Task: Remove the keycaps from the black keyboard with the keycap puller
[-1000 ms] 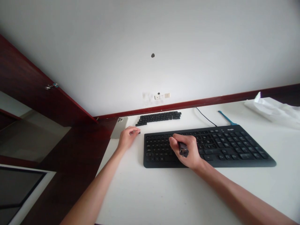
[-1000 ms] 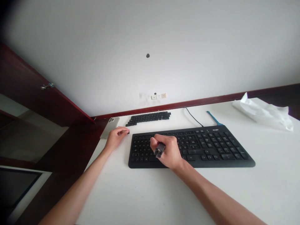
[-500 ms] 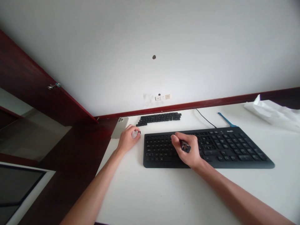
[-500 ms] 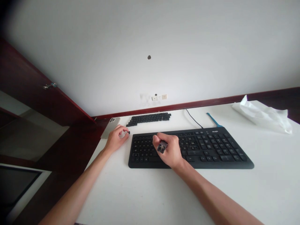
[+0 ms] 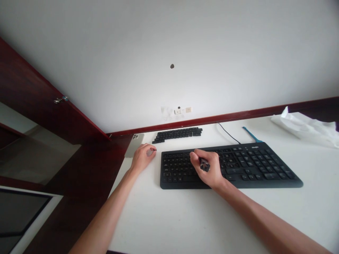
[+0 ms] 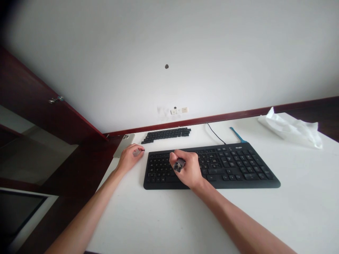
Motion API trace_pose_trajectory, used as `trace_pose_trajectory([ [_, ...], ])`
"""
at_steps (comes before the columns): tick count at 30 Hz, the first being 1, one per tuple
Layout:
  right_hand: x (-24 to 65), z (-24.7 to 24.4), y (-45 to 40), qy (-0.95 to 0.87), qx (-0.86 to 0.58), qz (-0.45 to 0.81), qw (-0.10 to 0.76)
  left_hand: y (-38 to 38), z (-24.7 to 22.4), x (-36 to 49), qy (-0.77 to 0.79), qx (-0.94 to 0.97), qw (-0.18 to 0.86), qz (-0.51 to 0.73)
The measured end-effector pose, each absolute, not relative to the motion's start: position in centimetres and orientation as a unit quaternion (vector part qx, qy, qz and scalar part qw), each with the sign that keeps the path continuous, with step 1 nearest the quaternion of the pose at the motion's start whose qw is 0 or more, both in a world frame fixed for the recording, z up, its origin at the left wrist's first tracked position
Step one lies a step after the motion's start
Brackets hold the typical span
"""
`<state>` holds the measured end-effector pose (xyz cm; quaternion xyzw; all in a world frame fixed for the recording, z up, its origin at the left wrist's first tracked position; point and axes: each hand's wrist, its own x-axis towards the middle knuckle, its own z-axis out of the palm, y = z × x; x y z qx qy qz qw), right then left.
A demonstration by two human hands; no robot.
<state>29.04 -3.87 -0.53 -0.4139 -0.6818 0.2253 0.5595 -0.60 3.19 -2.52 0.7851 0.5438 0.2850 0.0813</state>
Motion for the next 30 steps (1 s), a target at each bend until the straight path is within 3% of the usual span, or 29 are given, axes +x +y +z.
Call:
trace_pose_trajectory([
  [14, 29.1, -0.8, -3.6, -0.677, -0.404, 0.256, 0.56, 3.5, -2.9, -0.5, 0.528, 0.796, 0.087, 0.284],
  [30, 29.2, -0.8, -3.6, -0.684, -0.412, 0.258, 0.544, 6.6, -1.4, 3.0, 0.455, 0.864, -0.058, 0.206],
])
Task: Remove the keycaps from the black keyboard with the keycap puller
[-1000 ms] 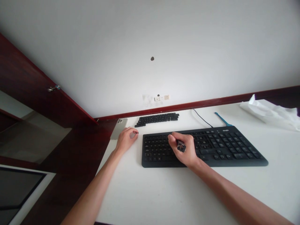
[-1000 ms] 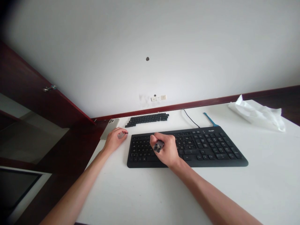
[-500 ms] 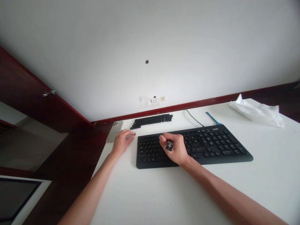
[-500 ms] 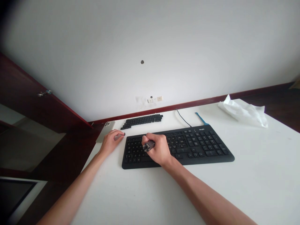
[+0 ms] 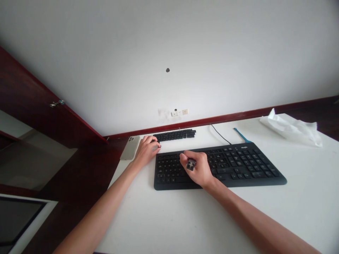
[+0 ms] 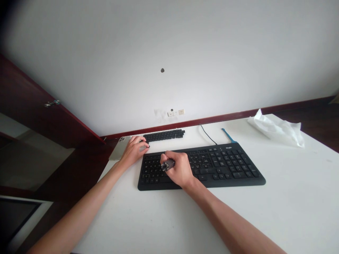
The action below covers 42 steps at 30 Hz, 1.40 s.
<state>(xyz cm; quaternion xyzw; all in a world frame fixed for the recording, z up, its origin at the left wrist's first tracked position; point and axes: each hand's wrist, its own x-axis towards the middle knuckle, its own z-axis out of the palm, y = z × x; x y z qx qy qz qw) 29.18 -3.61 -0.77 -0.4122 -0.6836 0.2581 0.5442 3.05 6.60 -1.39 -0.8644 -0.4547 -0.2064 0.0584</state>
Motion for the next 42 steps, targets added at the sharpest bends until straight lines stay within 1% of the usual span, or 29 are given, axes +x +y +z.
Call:
trace_pose_trajectory([
  [4, 29.2, -0.7, -3.6, -0.685, -0.412, 0.255, 0.544, 7.5, -1.5, 4.0, -0.455, -0.863, 0.072, -0.209],
  [9, 29.2, -0.7, -3.5, -0.686, -0.411, 0.259, 0.541, 7.7, -2.1, 4.7, -0.466, -0.847, 0.082, -0.242],
  [23, 29.0, -0.4, -3.6, -0.687, -0.427, 0.257, 0.529, 8.4, -3.0, 4.8, -0.486, -0.825, 0.058, -0.284],
  [29, 29.1, -0.4, -3.6, -0.696, -0.426, 0.263, 0.514, 8.6, -3.2, 4.8, -0.498, -0.816, 0.049, -0.289],
  [42, 29.1, -0.6, -3.6, -0.686, -0.445, 0.268, 0.509, 8.5, -3.1, 4.7, -0.498, -0.813, 0.024, -0.3],
])
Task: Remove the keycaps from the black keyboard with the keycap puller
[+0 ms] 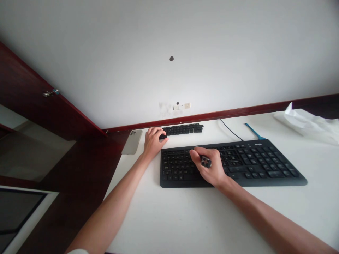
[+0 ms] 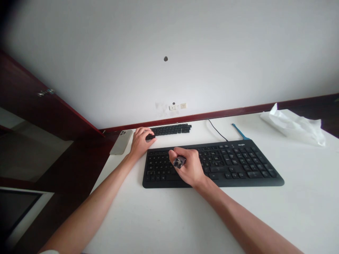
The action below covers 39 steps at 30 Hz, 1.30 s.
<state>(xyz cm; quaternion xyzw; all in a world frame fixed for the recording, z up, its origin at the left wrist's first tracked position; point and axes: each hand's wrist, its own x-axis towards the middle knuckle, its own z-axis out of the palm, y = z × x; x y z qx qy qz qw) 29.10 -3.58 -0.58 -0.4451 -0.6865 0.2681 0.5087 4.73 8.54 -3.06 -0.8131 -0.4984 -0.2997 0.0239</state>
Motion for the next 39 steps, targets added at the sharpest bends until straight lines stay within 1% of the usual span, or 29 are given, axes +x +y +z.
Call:
trace_pose_trajectory([
  [3, 29.1, -0.9, -3.5, -0.674, -0.453, 0.276, 0.514, 8.5, -3.1, 4.7, -0.495, -0.808, 0.021, -0.319],
  [9, 29.3, -1.2, -2.7, -0.582, -0.476, 0.341, 0.565, 7.4, -2.1, 4.8, -0.495, -0.795, 0.0, -0.35],
  [11, 29.4, -1.1, -2.2, -0.541, -0.463, 0.392, 0.583, 6.3, -1.2, 5.2, -0.481, -0.801, -0.027, -0.355],
  [16, 29.2, -0.2, -1.2, -0.356, -0.349, 0.568, 0.655, 1.2, 0.8, 7.3, -0.429, -0.832, -0.103, -0.336],
  [18, 29.1, 0.1, -1.1, -0.31, -0.324, 0.611, 0.653, -0.8, 0.8, 8.0, -0.433, -0.832, -0.11, -0.328],
  [21, 29.1, 0.2, -1.2, -0.281, -0.309, 0.648, 0.636, -2.8, 0.3, 8.7, -0.423, -0.849, -0.147, -0.281],
  [25, 29.1, 0.2, -1.3, -0.266, -0.306, 0.666, 0.626, -3.8, -0.3, 9.5, -0.408, -0.862, -0.188, -0.235],
  [28, 29.0, 0.1, -1.3, -0.275, -0.312, 0.675, 0.609, -4.0, -0.7, 9.9, -0.408, -0.87, -0.18, -0.213],
  [31, 28.7, -0.1, -1.4, -0.282, -0.319, 0.689, 0.587, -4.1, -1.3, 10.0, -0.406, -0.875, -0.161, -0.21],
  [39, 28.0, -0.3, -2.0, -0.311, -0.336, 0.697, 0.552, -4.1, -2.4, 10.0, -0.408, -0.865, -0.184, -0.229],
])
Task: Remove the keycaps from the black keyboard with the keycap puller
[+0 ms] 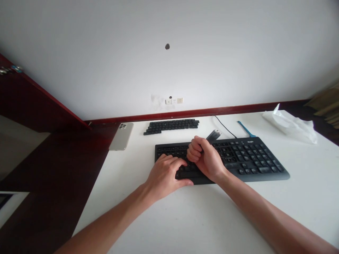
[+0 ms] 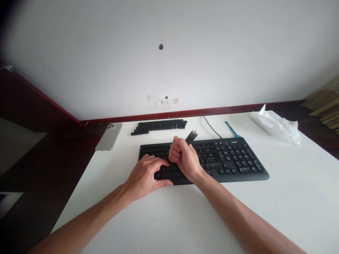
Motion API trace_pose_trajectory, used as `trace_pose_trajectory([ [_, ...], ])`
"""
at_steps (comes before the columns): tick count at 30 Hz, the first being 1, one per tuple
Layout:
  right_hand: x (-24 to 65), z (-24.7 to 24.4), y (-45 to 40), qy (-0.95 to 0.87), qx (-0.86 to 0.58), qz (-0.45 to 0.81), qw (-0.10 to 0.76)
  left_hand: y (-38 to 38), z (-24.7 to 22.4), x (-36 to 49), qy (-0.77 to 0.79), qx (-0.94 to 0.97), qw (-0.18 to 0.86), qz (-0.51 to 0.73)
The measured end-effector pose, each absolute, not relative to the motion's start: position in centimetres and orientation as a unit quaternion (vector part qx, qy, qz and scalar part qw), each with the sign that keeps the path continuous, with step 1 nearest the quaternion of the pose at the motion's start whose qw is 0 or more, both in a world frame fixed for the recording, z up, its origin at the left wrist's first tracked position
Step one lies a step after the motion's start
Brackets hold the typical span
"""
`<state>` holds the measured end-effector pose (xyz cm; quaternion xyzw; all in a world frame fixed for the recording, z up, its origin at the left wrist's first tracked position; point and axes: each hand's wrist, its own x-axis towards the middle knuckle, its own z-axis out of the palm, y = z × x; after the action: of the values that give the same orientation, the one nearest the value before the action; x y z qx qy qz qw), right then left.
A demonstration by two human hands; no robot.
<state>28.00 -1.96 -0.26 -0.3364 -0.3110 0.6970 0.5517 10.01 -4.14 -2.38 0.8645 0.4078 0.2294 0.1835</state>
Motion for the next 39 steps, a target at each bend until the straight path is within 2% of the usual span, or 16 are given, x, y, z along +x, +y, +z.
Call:
trace_pose_trajectory([
  [10, 27.4, -0.2, -2.6, -0.347, -0.342, 0.695, 0.528, -4.2, -2.2, 9.9, 0.396, 0.88, 0.147, 0.217],
  [15, 27.2, -0.2, -2.8, -0.357, -0.337, 0.698, 0.522, -4.2, -2.1, 10.0, 0.431, 0.849, 0.159, 0.26],
  [22, 27.1, -0.5, -2.7, -0.361, -0.329, 0.71, 0.508, -4.2, -1.7, 10.1, 0.436, 0.853, 0.163, 0.236],
  [32, 27.0, -0.9, -3.9, -0.489, -0.35, 0.635, 0.485, -4.0, -1.6, 10.1, 0.427, 0.859, 0.175, 0.222],
  [35, 27.1, -0.1, -4.5, -0.487, -0.346, 0.624, 0.504, -4.1, -1.6, 10.1, 0.428, 0.859, 0.171, 0.224],
  [39, 27.6, 0.8, -4.0, -0.441, -0.328, 0.608, 0.573, -4.1, -1.7, 10.0, 0.42, 0.858, 0.18, 0.235],
])
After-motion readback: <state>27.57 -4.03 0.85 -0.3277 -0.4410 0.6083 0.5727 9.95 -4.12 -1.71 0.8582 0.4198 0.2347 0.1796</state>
